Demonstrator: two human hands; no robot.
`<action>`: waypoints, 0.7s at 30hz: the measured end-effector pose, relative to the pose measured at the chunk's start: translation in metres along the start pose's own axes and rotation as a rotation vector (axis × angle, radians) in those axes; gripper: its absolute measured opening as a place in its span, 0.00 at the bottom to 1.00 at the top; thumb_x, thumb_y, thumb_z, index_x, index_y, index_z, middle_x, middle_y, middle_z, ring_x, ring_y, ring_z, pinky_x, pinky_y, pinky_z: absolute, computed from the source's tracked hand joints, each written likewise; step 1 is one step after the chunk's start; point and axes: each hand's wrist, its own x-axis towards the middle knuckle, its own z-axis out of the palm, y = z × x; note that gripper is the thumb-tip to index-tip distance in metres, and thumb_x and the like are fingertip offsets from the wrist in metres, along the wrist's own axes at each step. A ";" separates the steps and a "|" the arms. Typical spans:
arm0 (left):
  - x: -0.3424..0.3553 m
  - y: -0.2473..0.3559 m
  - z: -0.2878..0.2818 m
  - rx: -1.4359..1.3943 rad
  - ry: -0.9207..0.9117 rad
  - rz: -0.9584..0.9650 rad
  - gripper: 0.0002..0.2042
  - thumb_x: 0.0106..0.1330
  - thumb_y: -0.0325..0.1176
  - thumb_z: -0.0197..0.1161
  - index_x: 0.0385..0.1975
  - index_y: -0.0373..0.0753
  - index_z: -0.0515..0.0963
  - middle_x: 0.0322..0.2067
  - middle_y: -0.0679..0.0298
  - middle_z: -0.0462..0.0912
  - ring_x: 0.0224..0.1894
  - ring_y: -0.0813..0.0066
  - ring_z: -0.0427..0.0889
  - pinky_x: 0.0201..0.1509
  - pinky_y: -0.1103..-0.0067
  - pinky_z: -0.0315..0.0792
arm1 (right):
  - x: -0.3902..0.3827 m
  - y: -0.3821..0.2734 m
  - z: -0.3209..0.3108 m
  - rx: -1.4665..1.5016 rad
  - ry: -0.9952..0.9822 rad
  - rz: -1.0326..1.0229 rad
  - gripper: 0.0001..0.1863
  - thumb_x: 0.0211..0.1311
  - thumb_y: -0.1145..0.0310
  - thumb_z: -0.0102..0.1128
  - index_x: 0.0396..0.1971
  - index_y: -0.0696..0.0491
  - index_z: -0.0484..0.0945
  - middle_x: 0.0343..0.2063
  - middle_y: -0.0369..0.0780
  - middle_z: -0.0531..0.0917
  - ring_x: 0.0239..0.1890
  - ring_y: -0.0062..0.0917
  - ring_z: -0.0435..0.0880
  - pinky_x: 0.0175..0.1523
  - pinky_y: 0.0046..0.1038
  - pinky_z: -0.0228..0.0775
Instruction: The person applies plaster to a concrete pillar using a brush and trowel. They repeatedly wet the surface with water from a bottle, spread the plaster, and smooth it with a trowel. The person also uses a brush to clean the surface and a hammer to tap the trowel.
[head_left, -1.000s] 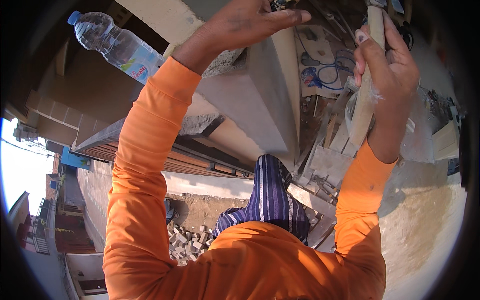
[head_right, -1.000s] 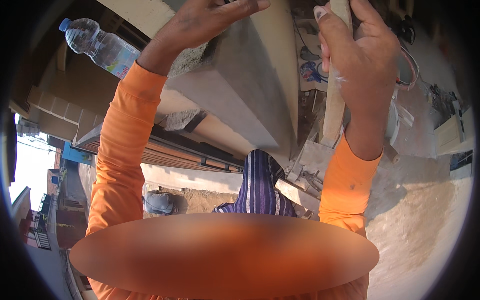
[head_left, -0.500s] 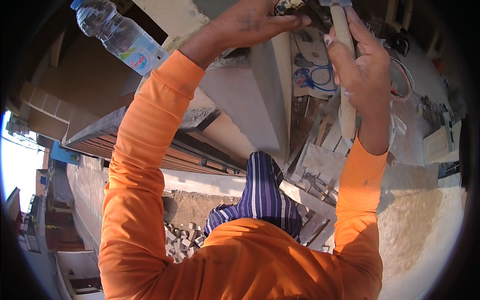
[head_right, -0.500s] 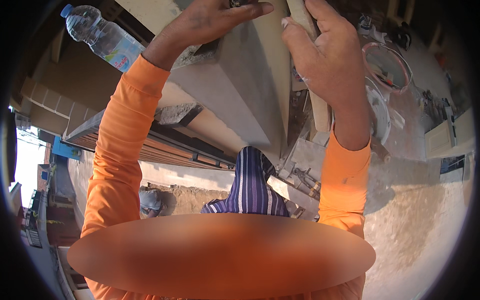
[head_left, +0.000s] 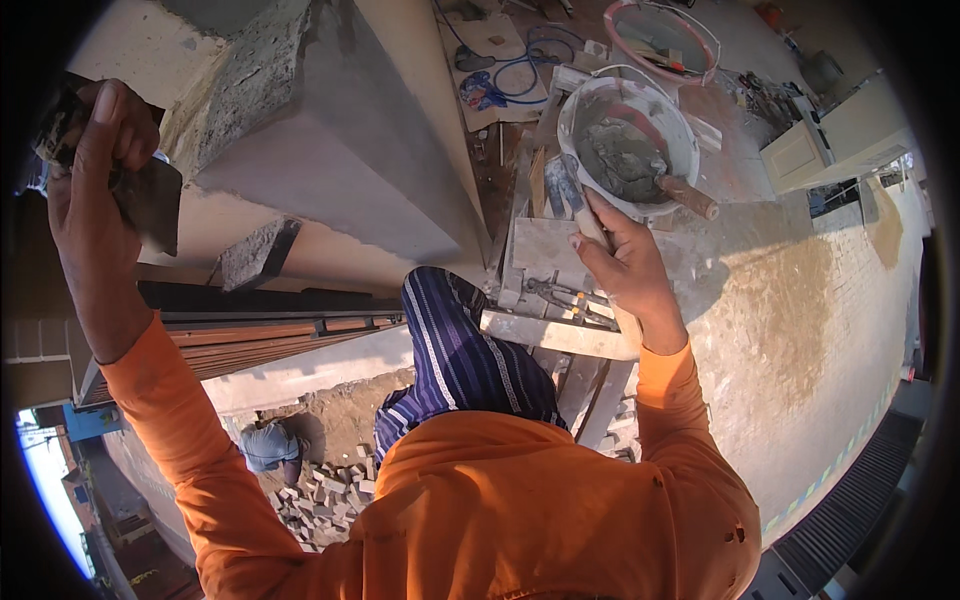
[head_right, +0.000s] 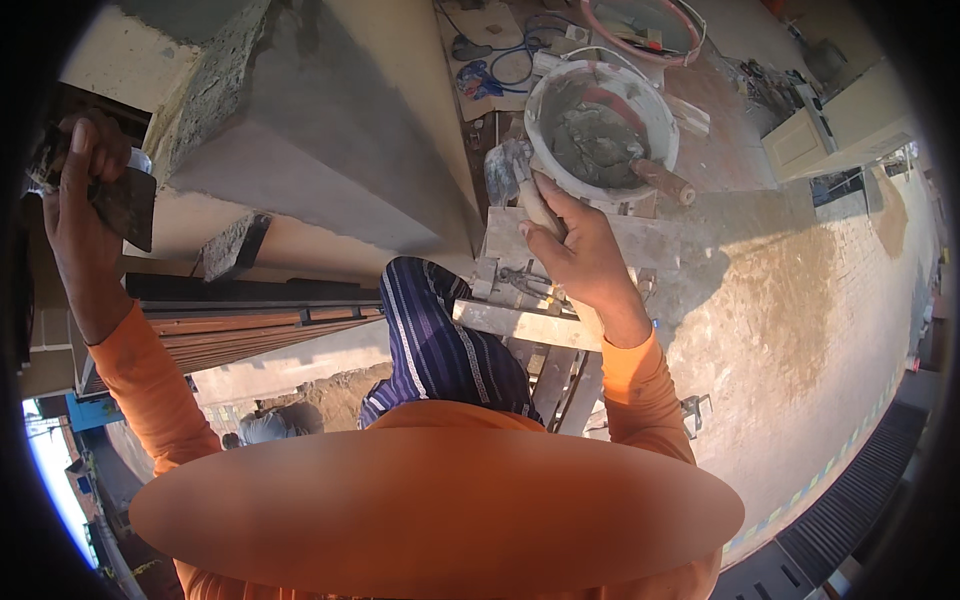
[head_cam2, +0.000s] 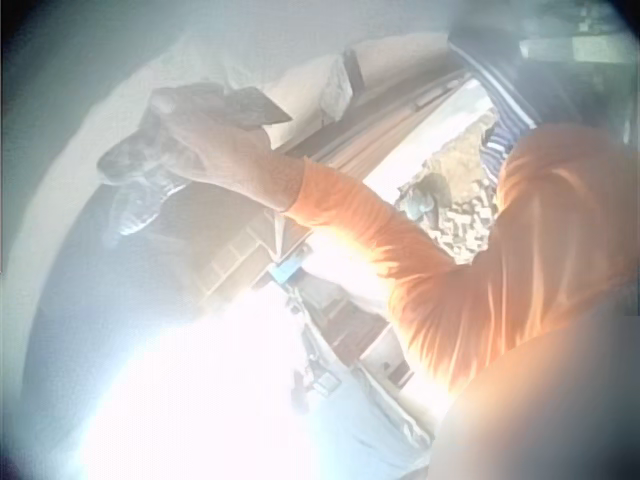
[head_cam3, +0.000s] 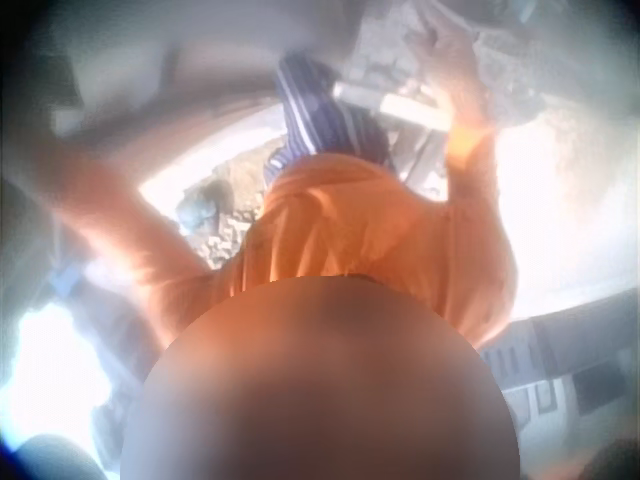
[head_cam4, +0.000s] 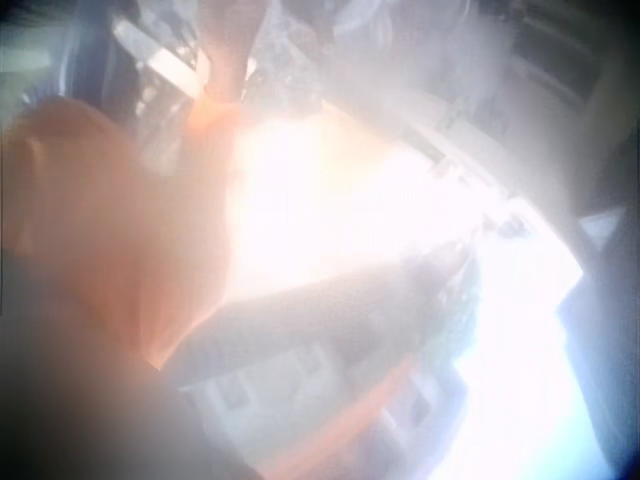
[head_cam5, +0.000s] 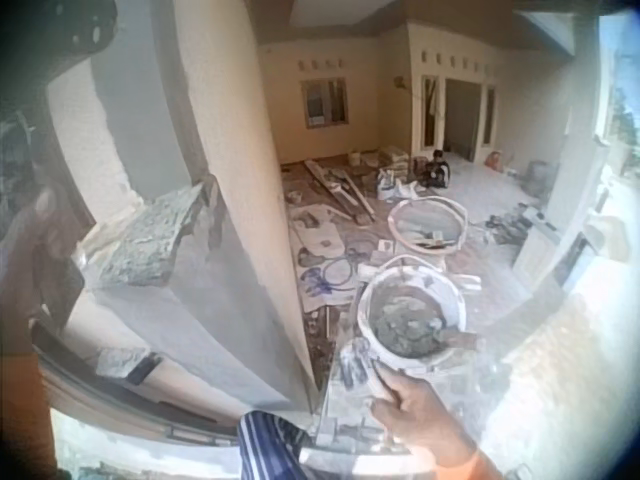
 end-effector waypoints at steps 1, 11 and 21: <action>-0.014 -0.001 0.000 -0.022 -0.036 0.023 0.07 0.77 0.31 0.60 0.36 0.37 0.72 0.29 0.70 0.66 0.31 0.82 0.62 0.35 0.81 0.59 | -0.013 0.022 0.011 -0.064 -0.007 0.061 0.27 0.67 0.76 0.65 0.65 0.67 0.73 0.52 0.51 0.85 0.50 0.29 0.85 0.56 0.27 0.76; -0.145 -0.024 0.073 -0.378 -0.061 -0.566 0.21 0.56 0.37 0.64 0.47 0.34 0.74 0.35 0.65 0.71 0.35 0.79 0.68 0.39 0.80 0.62 | -0.060 0.153 0.018 -0.929 0.019 0.349 0.32 0.63 0.68 0.62 0.68 0.55 0.68 0.51 0.52 0.79 0.50 0.51 0.83 0.52 0.48 0.78; -0.202 -0.067 0.095 -0.320 -0.122 -0.529 0.11 0.71 0.29 0.68 0.49 0.37 0.76 0.38 0.68 0.77 0.39 0.80 0.77 0.43 0.80 0.73 | -0.057 0.171 0.020 -1.044 0.077 0.285 0.28 0.60 0.66 0.66 0.61 0.59 0.75 0.53 0.49 0.74 0.56 0.49 0.75 0.59 0.47 0.72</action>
